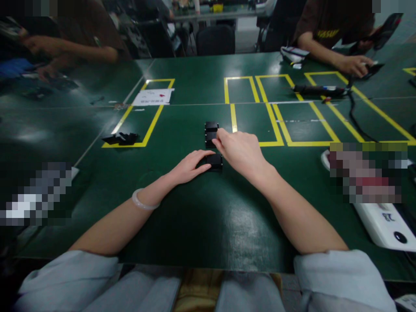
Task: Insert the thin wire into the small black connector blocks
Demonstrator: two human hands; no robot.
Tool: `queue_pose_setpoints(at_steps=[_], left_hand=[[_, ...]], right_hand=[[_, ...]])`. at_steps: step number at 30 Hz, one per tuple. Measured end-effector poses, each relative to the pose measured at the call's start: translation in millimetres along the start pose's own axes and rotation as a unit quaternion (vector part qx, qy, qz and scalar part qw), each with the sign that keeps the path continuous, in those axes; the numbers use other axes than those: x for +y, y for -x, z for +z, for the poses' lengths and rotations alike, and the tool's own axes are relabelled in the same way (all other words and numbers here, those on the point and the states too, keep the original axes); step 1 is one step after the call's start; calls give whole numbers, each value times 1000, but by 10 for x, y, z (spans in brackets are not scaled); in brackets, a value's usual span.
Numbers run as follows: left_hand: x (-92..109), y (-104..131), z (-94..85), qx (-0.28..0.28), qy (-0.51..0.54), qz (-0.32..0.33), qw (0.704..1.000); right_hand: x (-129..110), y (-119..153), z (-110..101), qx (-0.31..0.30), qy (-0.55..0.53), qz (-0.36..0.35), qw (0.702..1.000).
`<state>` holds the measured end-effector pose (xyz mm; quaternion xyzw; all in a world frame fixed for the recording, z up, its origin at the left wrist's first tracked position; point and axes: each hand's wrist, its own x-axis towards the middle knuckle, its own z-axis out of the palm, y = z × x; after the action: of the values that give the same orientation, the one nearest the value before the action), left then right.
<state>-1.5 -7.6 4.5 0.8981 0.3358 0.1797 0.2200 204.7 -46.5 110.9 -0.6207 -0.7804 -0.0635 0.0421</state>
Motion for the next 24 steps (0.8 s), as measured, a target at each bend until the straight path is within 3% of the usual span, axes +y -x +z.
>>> queue_pose_setpoints(at_steps=[10, 24], left_hand=[[14, 0, -15, -1, 5, -3, 1000], [32, 1, -29, -5, 6, -8, 1000]], right_hand=[[26, 9, 18, 26, -34, -14, 999], [33, -4, 17, 12, -19, -12, 1000]])
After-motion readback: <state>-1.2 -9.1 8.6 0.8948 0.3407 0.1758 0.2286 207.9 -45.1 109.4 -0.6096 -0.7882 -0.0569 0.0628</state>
